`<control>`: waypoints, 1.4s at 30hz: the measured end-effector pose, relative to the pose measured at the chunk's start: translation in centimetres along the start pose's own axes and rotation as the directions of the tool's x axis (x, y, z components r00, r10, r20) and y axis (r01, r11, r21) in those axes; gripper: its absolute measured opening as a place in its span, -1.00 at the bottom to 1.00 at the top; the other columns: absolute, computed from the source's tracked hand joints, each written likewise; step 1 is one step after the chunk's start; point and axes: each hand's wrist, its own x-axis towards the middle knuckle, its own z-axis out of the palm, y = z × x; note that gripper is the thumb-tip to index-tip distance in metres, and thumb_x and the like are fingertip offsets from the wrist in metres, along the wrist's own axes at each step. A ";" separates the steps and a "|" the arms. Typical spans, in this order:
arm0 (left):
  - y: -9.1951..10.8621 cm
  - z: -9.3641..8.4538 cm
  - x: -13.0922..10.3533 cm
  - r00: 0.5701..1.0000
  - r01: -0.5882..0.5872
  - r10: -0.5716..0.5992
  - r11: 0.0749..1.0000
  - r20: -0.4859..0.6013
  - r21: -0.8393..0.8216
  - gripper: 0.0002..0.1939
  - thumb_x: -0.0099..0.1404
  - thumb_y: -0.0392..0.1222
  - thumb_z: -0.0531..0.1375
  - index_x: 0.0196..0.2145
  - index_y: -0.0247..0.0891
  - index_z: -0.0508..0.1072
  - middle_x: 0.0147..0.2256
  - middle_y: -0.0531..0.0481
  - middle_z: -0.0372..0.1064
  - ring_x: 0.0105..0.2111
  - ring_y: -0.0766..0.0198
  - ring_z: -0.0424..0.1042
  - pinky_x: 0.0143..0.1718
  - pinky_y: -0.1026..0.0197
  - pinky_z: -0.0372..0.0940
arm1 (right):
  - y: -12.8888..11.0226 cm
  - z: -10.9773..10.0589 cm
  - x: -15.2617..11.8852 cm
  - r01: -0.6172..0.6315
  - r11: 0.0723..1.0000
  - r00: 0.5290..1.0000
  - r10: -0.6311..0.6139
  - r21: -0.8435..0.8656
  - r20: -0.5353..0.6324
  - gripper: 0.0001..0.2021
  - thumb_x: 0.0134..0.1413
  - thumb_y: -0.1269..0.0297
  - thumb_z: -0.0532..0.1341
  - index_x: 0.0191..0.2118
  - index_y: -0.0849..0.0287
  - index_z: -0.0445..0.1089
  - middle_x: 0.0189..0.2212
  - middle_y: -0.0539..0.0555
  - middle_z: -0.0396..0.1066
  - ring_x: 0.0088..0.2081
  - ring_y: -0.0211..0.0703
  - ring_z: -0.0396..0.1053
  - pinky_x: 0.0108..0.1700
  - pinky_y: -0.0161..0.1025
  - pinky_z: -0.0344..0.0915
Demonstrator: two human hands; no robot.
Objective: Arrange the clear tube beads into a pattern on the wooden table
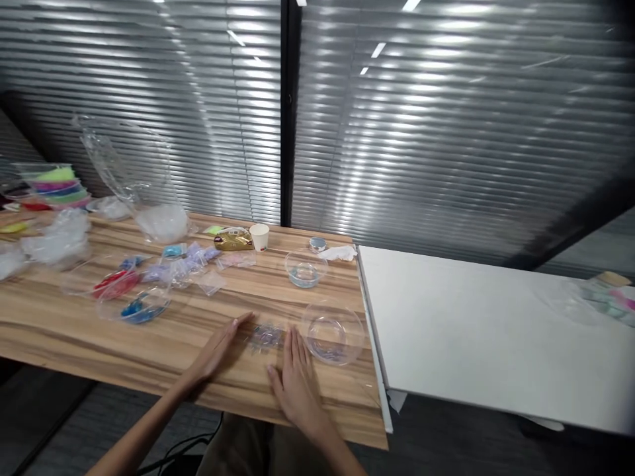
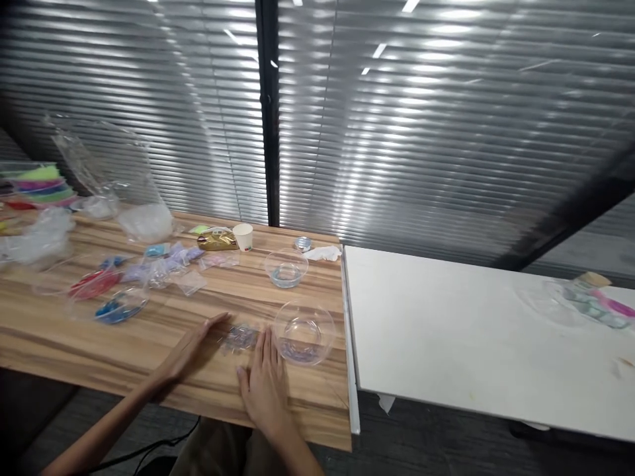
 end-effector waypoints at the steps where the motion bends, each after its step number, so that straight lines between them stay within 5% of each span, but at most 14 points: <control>1: -0.1 0.0 -0.1 1.000 0.007 -0.007 1.000 -0.011 0.021 -0.40 0.44 0.10 -0.27 0.13 -0.24 0.32 0.13 -0.08 0.26 0.14 0.09 0.25 0.21 -0.04 0.10 | 0.0 -0.1 -0.1 -0.005 1.000 1.000 0.005 0.003 -0.001 -0.30 0.26 0.17 0.04 0.36 0.29 -0.31 0.32 0.20 -0.34 0.32 0.12 -0.25 0.27 0.14 -0.03; 5: -0.2 0.2 -0.2 1.000 -0.018 0.019 0.991 -0.002 0.136 -0.47 0.41 0.11 -0.11 0.16 -0.25 0.27 0.14 -0.09 0.25 0.14 0.08 0.25 0.18 -0.02 0.15 | -0.1 -0.6 -0.1 -0.044 0.999 0.998 0.044 0.005 0.040 -0.35 0.26 0.19 0.02 0.35 0.33 -0.23 0.31 0.22 -0.27 0.31 0.10 -0.18 0.26 0.11 -0.01; 8: 0.1 0.4 -0.1 0.984 -0.172 0.150 0.949 0.100 0.264 -0.47 0.39 0.08 -0.01 0.22 -0.19 0.18 0.20 -0.07 0.15 0.17 0.06 0.18 0.18 0.00 0.14 | -0.3 -1.2 0.1 -0.016 1.000 0.998 0.018 -0.022 0.067 -0.40 0.28 0.16 0.01 0.33 0.30 -0.10 0.31 0.20 -0.22 0.32 0.08 -0.18 0.28 0.09 -0.04; 17: 0.1 1.3 0.2 0.840 -0.528 0.420 0.780 0.344 0.336 -0.46 0.43 -0.04 -0.02 0.30 -0.14 -0.02 0.28 -0.04 -0.05 0.27 0.10 -0.04 0.26 -0.04 -0.05 | -1.1 -1.6 0.6 0.012 0.992 0.999 -0.006 -0.123 0.049 -0.51 0.28 0.18 0.03 0.27 0.15 0.08 0.31 0.15 -0.12 0.31 0.04 -0.16 0.26 0.09 -0.02; 28: -0.6 1.6 1.5 0.864 -0.467 0.373 0.845 0.337 0.262 -0.52 0.44 -0.03 -0.07 0.25 -0.20 0.12 0.27 -0.08 -0.01 0.26 0.11 -0.02 0.27 -0.04 -0.06 | -1.0 -1.7 0.8 0.049 0.985 0.998 -0.041 -0.168 0.053 -0.56 0.29 0.22 0.02 0.24 0.19 0.14 0.29 0.15 -0.07 0.31 -0.02 -0.15 0.27 0.06 -0.04; 31: 0.4 1.8 4.5 0.912 -0.370 0.321 0.913 0.257 0.174 -0.56 0.41 0.01 -0.07 0.06 -0.26 0.36 0.08 -0.18 0.29 0.09 0.05 0.25 0.14 -0.03 0.14 | -1.1 -1.6 1.1 0.066 0.976 0.996 -0.052 -0.206 0.073 -0.56 0.28 0.21 0.03 0.23 0.16 0.16 0.30 0.18 -0.12 0.32 0.01 -0.19 0.26 0.08 -0.05; 36: 2.3 2.5 9.3 0.888 -0.358 0.305 0.928 0.344 0.101 -0.56 0.39 -0.01 -0.08 -0.36 -0.29 0.50 -0.32 -0.10 0.47 -0.27 0.12 0.42 -0.16 0.12 0.30 | -1.2 -1.4 0.9 0.026 0.980 1.000 -0.026 -0.199 0.005 -0.63 0.27 0.25 0.05 0.15 0.16 0.27 0.29 0.23 -0.09 0.30 0.02 -0.13 0.25 0.07 -0.02; 42: 1.9 2.8 9.8 0.884 -0.312 0.274 0.949 0.378 0.044 -0.74 0.22 -0.05 0.17 -0.38 -0.32 0.51 -0.42 -0.02 0.47 -0.41 0.23 0.41 -0.38 0.29 0.25 | -0.8 -1.3 0.4 0.018 0.990 0.996 -0.030 -0.140 -0.079 -0.69 0.26 0.28 0.07 0.06 0.15 0.36 0.26 0.20 0.00 0.26 0.02 0.00 0.23 0.03 0.09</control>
